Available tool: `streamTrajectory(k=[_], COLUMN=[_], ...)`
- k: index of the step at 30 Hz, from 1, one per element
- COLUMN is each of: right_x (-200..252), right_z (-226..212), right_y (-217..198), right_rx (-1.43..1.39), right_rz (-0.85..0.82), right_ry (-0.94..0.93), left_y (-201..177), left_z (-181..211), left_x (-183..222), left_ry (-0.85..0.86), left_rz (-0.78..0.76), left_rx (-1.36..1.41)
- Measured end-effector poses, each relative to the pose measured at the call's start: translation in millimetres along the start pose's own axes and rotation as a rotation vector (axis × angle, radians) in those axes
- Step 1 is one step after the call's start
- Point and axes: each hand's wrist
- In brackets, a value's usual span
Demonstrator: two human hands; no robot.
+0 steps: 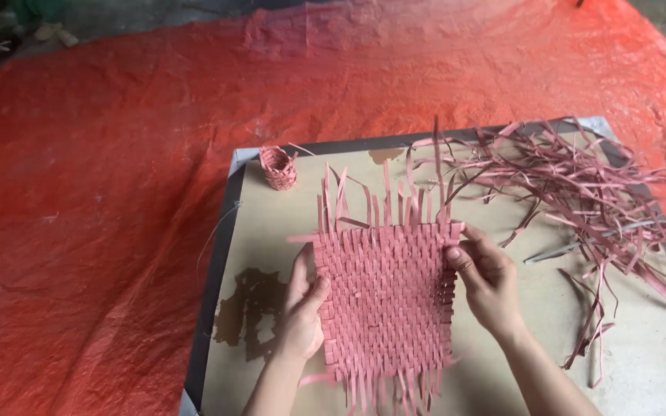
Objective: Weaving thin pink plastic strips into a rectangular mat on a wooden board.
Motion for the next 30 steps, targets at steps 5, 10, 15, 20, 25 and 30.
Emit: streamTrajectory(k=[5,10,15,20,25,30], right_x=[-14,-11,-26,-32,-16,4], right_z=[-46,-99,-98,-111,-107,-51], right_y=[-2,10,5,9,0,-29], right_rx=[-0.102,-0.035,-0.013,-0.008,0.264,0.709], right_rz=[-0.045,-0.051,-0.072,-0.064,-0.050,-0.272], right_ry=[-0.145,-0.272,-0.335,-0.511,-0.635,-1.026], left_y=[18,26,25,39,31,-37], left_z=[45,78,84,108,95,15], left_x=[-10,-12,-25,-27,-15,-17], left_ry=[0.252,0.420,0.584,0.820,0.965,1.094], left_rz=[-0.193,-0.267,-0.230,-0.255,-0.367,-0.585], left_rx=[0.015,-0.125,-0.212,-0.420,-0.508,-0.776])
Point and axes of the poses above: each hand's wrist, its own x-axis away from the middle knuckle, its own y-axis out of the palm, z = x × y, and after that the axes turned 8 degrees about y, right-handed
